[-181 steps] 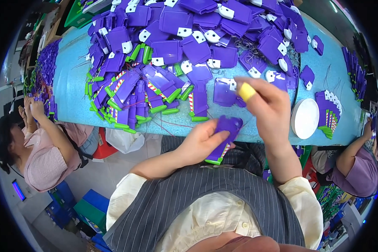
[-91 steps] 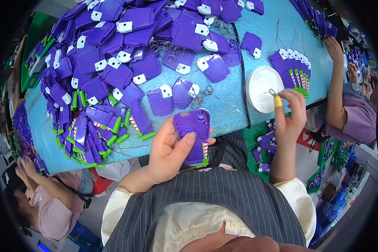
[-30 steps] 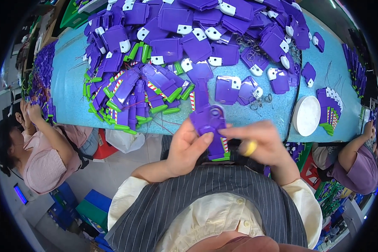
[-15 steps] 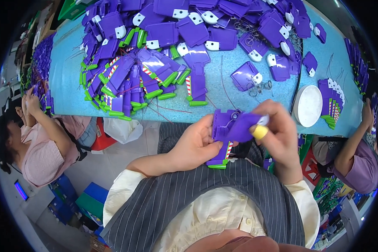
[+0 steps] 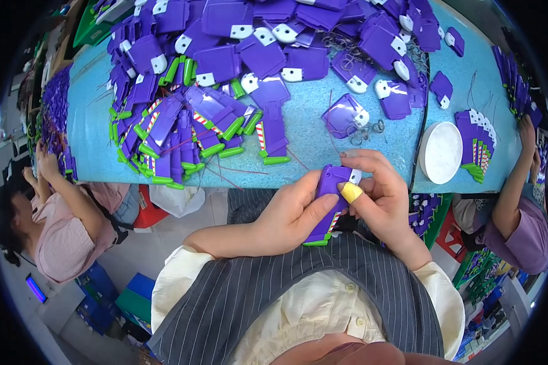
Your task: The person assembles purple plastic housings and green plastic accents by hand, incorporating metal rings and wires into the components.
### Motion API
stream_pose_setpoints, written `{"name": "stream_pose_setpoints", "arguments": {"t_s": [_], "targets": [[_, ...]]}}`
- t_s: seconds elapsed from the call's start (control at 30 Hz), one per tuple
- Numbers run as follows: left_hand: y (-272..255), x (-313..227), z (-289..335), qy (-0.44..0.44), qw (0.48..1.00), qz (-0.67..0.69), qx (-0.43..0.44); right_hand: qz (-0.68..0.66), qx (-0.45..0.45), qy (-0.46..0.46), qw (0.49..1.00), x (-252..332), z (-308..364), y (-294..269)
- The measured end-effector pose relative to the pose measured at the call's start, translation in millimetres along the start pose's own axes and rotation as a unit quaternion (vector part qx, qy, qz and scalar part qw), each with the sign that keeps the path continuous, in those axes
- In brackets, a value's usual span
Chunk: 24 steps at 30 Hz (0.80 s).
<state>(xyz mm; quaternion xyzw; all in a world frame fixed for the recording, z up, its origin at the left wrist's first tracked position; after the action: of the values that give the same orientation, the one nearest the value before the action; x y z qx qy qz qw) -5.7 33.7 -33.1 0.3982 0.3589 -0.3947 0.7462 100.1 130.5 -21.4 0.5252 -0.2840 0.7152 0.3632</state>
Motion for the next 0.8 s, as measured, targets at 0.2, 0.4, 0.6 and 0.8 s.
{"name": "stream_pose_setpoints", "arguments": {"t_s": [0.2,0.4,0.6,0.8], "targets": [[5,-19,-3,0.065,0.994,-0.091,0.011,-0.098,-0.104,-0.010,0.990,13,6,-5],[6,-9,4,0.115,0.989,-0.084,0.033,-0.334,-0.005,0.243,0.910,-26,13,4],[-1,-10,7,0.133,0.988,-0.076,0.038,-0.166,0.081,0.011,0.983,-6,10,-5],[0,-20,1,0.157,0.980,-0.108,0.059,-0.313,0.041,0.034,0.948,-4,6,3]]}}
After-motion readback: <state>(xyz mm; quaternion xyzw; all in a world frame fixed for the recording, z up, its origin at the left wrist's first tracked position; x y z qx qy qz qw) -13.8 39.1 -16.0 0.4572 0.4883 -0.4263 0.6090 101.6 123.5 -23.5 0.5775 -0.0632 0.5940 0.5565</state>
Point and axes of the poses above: each hand's wrist, its own z-axis away from the middle knuckle, its own y-axis out of the palm, x = y × z, the point moved 5 cm from there along -z, towards the middle knuckle, and after that the axes turned 14 degrees about -x, right-handed, at the moved point
